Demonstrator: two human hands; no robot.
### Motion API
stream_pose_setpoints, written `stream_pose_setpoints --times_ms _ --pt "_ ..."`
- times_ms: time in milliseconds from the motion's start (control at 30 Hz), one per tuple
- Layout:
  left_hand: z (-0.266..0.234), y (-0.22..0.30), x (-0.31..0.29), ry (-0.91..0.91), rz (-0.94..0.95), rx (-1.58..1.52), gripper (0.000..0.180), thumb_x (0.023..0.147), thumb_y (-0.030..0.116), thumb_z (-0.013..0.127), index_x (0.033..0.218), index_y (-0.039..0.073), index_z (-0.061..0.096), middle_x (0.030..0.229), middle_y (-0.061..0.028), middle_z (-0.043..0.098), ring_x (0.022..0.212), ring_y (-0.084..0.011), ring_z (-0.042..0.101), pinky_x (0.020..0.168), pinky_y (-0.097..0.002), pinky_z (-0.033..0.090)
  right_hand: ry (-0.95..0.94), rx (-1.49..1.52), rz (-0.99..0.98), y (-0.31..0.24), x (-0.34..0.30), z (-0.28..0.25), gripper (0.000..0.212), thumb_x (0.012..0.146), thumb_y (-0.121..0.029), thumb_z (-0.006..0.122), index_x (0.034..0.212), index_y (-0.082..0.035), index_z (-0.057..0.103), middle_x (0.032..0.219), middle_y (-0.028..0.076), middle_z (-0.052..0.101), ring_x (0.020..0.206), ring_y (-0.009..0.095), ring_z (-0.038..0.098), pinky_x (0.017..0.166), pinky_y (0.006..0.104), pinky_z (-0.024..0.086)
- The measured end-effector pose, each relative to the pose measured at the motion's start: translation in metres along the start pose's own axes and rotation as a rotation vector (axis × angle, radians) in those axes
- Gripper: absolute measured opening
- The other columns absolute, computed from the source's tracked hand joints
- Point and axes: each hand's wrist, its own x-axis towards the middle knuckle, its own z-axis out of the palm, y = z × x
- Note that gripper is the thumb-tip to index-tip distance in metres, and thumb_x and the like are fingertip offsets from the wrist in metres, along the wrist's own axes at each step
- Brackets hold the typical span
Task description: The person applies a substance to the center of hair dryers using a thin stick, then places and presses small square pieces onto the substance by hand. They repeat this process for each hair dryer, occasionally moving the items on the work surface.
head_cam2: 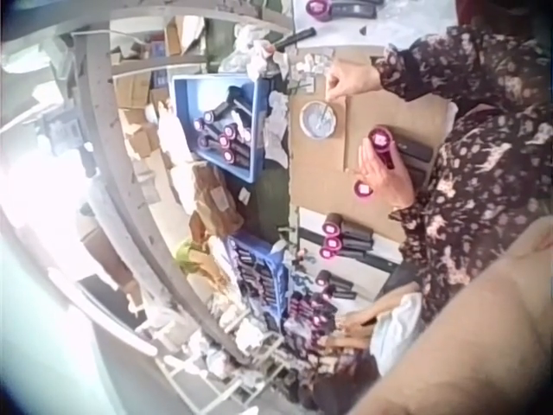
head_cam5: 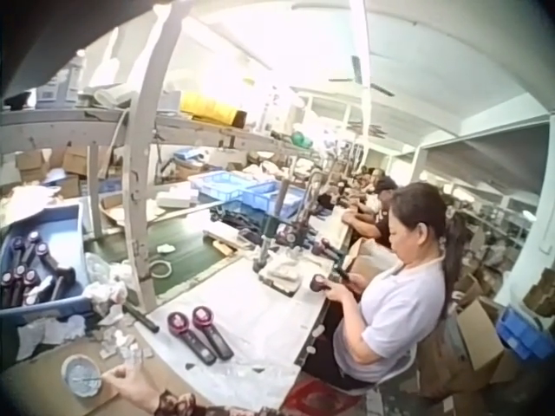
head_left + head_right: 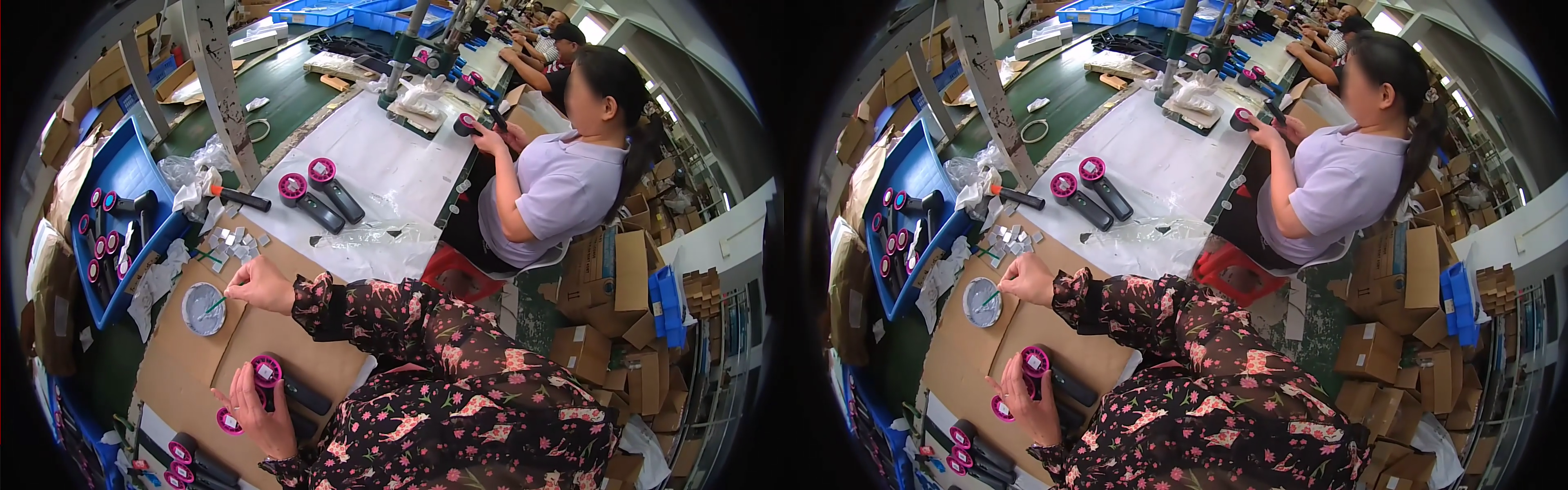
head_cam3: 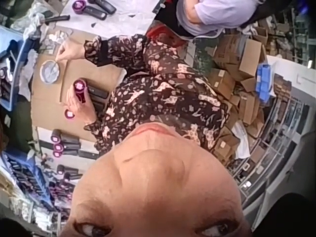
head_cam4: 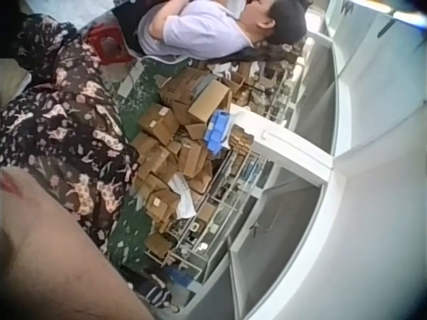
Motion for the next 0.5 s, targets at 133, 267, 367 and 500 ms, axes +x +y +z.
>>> stream_pose_setpoints --times_ms 133,267,367,500 --pt "-0.001 0.001 0.002 -0.003 0.001 0.002 0.062 0.09 0.012 0.087 0.148 0.006 0.065 0.142 -0.011 0.072 0.137 -0.0315 0.065 0.137 -0.0639 0.017 -0.037 -0.039 0.001 -0.002 0.0 -0.001 0.022 0.091 -0.021 0.086 0.092 0.002 0.087 0.064 0.0 0.066 0.062 0.005 0.054 0.057 0.0285 0.044" --pt "0.001 0.002 0.004 0.001 0.001 -0.003 0.062 0.09 0.012 0.087 0.148 0.006 0.065 0.142 -0.0113 0.072 0.137 -0.0312 0.065 0.137 -0.0641 0.017 0.005 -0.027 -0.02 0.0 0.002 0.0 0.024 0.085 -0.022 0.088 0.085 0.002 0.085 0.061 0.009 0.07 0.057 0.013 0.063 0.058 0.033 0.052" --pt "0.0 0.002 0.003 0.0 -0.006 -0.006 0.062 0.09 0.012 0.087 0.148 0.006 0.066 0.142 -0.0113 0.072 0.137 -0.0311 0.065 0.137 -0.0642 0.017 -0.013 0.023 0.008 -0.003 0.0 0.001 0.024 0.085 -0.022 0.088 0.085 0.002 0.085 0.061 0.01 0.07 0.058 0.012 0.064 0.059 0.0332 0.052" --pt "-0.001 0.002 0.003 0.005 0.002 -0.009 0.061 0.09 0.012 0.087 0.148 0.006 0.066 0.142 -0.0115 0.072 0.138 -0.0314 0.065 0.137 -0.0642 0.017 -0.009 0.031 0.033 -0.011 -0.002 0.002 0.026 0.084 -0.024 0.088 0.084 0.001 0.085 0.061 0.009 0.07 0.059 0.012 0.064 0.059 0.0333 0.053"
